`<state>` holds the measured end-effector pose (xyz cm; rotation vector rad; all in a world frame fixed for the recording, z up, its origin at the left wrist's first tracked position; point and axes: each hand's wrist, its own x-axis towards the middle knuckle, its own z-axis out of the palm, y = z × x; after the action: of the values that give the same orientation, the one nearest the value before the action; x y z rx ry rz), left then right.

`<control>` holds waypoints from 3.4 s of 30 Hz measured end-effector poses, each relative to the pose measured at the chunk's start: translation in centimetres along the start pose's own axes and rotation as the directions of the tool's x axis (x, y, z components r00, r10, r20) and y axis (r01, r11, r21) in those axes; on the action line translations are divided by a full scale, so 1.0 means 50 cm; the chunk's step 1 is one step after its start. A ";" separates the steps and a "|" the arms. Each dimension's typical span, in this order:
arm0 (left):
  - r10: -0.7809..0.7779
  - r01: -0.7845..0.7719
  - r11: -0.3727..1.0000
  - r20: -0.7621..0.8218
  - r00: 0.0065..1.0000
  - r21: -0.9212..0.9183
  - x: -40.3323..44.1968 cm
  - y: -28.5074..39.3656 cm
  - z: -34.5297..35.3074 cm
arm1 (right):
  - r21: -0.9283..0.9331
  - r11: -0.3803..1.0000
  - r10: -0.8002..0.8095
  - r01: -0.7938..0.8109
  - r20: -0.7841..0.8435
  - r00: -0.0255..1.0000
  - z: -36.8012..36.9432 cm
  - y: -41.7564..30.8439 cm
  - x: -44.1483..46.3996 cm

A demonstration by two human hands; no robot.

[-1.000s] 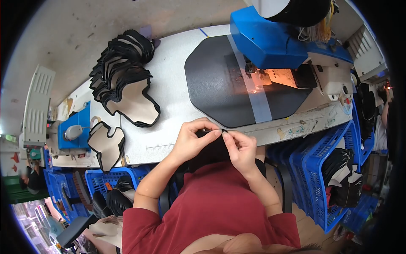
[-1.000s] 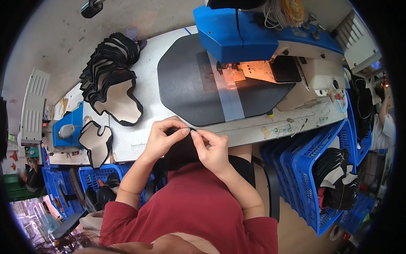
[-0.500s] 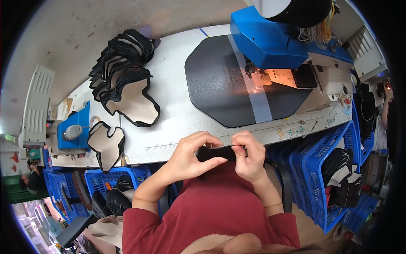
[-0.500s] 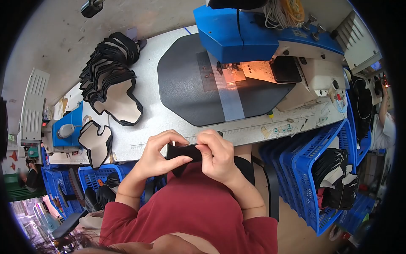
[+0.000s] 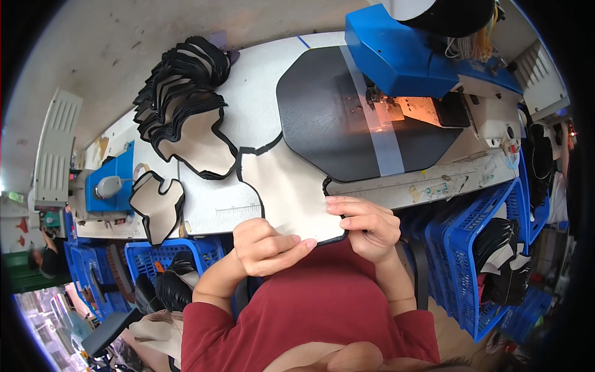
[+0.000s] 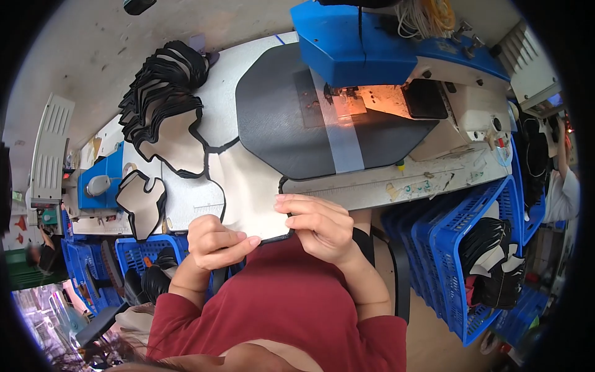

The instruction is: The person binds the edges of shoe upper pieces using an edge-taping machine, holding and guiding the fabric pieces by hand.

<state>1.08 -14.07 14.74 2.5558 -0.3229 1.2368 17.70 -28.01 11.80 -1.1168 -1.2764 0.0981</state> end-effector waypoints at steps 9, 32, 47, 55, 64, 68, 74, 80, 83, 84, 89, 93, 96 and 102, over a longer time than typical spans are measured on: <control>0.116 -0.114 0.991 -0.025 0.993 0.065 -0.011 -0.001 0.006 | 0.039 0.998 -0.055 0.055 0.017 0.998 0.002 0.008 0.003; -0.930 0.749 0.113 0.195 0.311 -0.653 -0.047 -0.015 0.002 | 0.759 0.648 0.105 0.060 -0.167 0.980 -0.012 -0.138 0.126; -0.950 0.530 0.035 0.136 0.281 -0.847 -0.056 -0.020 -0.015 | 0.986 0.015 0.037 -0.163 0.163 0.986 -0.014 -0.233 0.160; -0.946 0.457 0.088 0.069 0.315 -0.885 -0.071 -0.022 -0.027 | 0.991 0.133 0.484 -0.013 -0.054 0.873 0.030 -0.321 0.161; -0.956 0.427 0.214 -0.099 0.275 -0.879 -0.092 -0.022 -0.074 | 0.984 0.070 0.062 -0.165 0.161 0.985 -0.014 -0.229 0.162; -0.847 0.502 0.502 -0.283 0.450 -0.704 -0.127 -0.024 -0.088 | 0.991 0.121 0.458 -0.052 -0.009 0.889 0.025 -0.304 0.162; -0.405 0.404 0.913 -0.262 0.876 -0.060 -0.100 -0.032 -0.085 | 0.991 -0.018 -0.197 -0.132 0.126 0.972 -0.012 -0.173 0.159; -0.275 0.308 0.904 -0.148 0.950 0.296 -0.068 -0.006 -0.053 | 0.155 0.826 0.522 -0.542 0.152 0.839 0.030 -0.102 0.133; -0.199 0.205 0.896 -0.056 0.978 0.393 -0.056 0.001 -0.025 | 0.349 0.674 0.632 -0.651 0.183 0.753 0.073 -0.059 0.110; -0.160 0.160 0.906 -0.033 0.986 0.391 -0.051 0.000 -0.017 | 0.402 0.649 0.638 -0.646 0.174 0.750 0.078 -0.050 0.105; -0.103 0.098 0.906 -0.010 0.995 0.412 -0.042 0.006 0.019 | 0.452 0.636 0.651 -0.625 0.121 0.750 0.062 -0.033 0.099; -0.128 0.123 0.917 -0.014 0.992 0.379 -0.042 0.010 0.037 | 0.526 0.554 0.685 -0.645 0.153 0.712 0.050 -0.021 0.092; -0.148 0.141 0.929 -0.006 0.989 0.343 -0.038 0.012 0.041 | 0.529 0.553 0.665 -0.644 0.184 0.723 0.044 -0.015 0.089; -0.226 0.224 0.940 -0.020 0.974 0.259 -0.046 0.017 0.057 | 0.554 0.527 0.636 -0.645 0.246 0.731 0.046 -0.009 0.088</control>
<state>1.46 -15.67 11.35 2.7206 0.1392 1.2504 17.25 -24.18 14.91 -0.9449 -0.6700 1.0270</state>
